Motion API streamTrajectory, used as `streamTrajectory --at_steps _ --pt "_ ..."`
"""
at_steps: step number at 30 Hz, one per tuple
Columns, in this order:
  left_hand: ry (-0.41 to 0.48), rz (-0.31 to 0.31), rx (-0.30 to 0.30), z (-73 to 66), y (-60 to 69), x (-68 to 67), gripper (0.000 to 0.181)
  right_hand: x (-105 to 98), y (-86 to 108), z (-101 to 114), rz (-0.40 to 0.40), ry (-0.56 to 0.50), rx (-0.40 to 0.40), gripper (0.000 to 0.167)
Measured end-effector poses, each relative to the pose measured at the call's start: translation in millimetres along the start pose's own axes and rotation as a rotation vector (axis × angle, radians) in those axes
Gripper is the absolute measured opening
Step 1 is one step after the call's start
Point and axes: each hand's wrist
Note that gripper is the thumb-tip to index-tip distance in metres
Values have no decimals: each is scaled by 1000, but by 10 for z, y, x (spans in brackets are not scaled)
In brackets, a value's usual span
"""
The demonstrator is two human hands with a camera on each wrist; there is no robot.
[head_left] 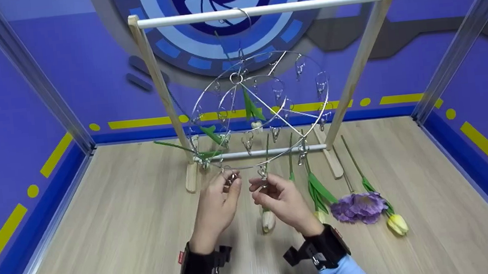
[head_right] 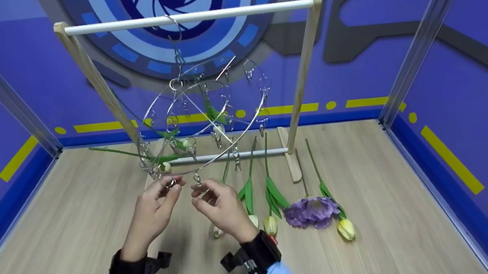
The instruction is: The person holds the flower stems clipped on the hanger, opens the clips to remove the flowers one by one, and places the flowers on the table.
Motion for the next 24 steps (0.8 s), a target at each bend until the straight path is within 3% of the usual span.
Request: streamTrajectory --at_steps 6,14,24 --pt "-61 5 72 -68 12 82 23 -9 17 68 -94 43 -37 28" --pt "-150 29 91 -193 38 209 26 11 7 132 -197 122 -150 27" --pt "-158 53 122 -283 61 358 25 21 -24 120 -310 186 -225 21"
Point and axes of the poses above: each hand's wrist, its own y-axis away from the middle knuckle, its own x-axis out of the palm, z = x × y, and after that the axes turned 8 degrees about z, right-handed
